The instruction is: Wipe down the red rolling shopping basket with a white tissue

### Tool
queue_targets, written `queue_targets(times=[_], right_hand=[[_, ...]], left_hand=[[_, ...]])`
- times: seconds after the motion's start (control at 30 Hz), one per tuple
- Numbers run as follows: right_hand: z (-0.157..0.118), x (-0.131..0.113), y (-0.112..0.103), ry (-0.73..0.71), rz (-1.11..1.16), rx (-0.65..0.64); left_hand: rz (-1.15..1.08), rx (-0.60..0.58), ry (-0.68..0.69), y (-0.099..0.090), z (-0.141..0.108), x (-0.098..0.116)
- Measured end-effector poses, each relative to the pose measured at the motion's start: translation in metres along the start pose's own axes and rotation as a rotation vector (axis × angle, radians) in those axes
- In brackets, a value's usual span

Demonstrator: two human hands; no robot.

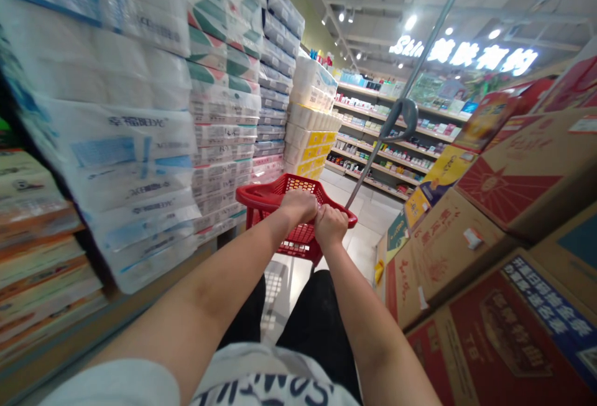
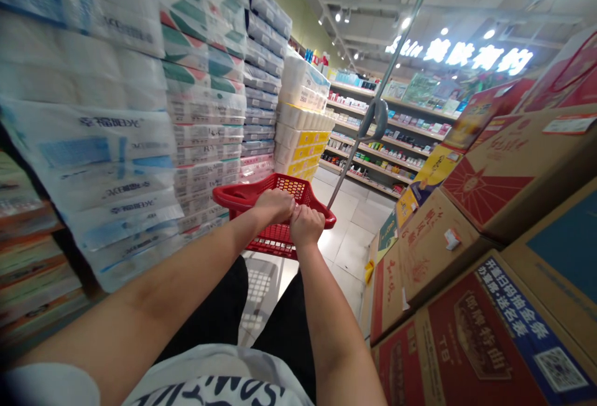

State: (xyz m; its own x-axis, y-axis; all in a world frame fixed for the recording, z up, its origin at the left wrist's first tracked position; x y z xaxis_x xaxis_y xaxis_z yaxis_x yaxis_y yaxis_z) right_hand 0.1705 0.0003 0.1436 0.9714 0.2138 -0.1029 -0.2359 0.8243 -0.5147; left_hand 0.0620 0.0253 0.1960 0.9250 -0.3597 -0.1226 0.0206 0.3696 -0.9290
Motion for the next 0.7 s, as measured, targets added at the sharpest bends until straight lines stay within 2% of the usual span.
queue_targets(times=[0.13,0.33,0.57,0.7], right_hand=[[-0.002,-0.003,0.001,-0.010,0.004,-0.001],[-0.002,-0.002,0.006,-0.022,0.015,-0.018],[-0.009,-0.008,-0.001,-0.078,0.021,0.022],[-0.010,-0.008,-0.001,-0.110,0.023,0.028]], left_hand=[[-0.021,-0.067,0.015,0.001,0.008,-0.005],[0.004,0.029,-0.027,-0.003,-0.012,-0.002],[0.012,-0.208,0.039,-0.004,0.003,-0.013],[0.011,-0.225,0.000,-0.003,-0.006,-0.009]])
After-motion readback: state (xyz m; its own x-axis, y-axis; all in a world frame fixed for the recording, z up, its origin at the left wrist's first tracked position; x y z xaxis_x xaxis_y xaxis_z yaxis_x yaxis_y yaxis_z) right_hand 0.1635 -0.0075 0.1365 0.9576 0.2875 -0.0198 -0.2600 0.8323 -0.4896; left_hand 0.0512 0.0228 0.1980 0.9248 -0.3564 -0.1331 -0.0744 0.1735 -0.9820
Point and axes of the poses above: each hand's wrist, its own z-axis towards the middle knuckle, its own y-axis out of the palm, x = y × z, the point moved 3 cm from there along z, towards the middle knuckle, and after that the axes turned 8 degrees about z, right-handed, at the moved point
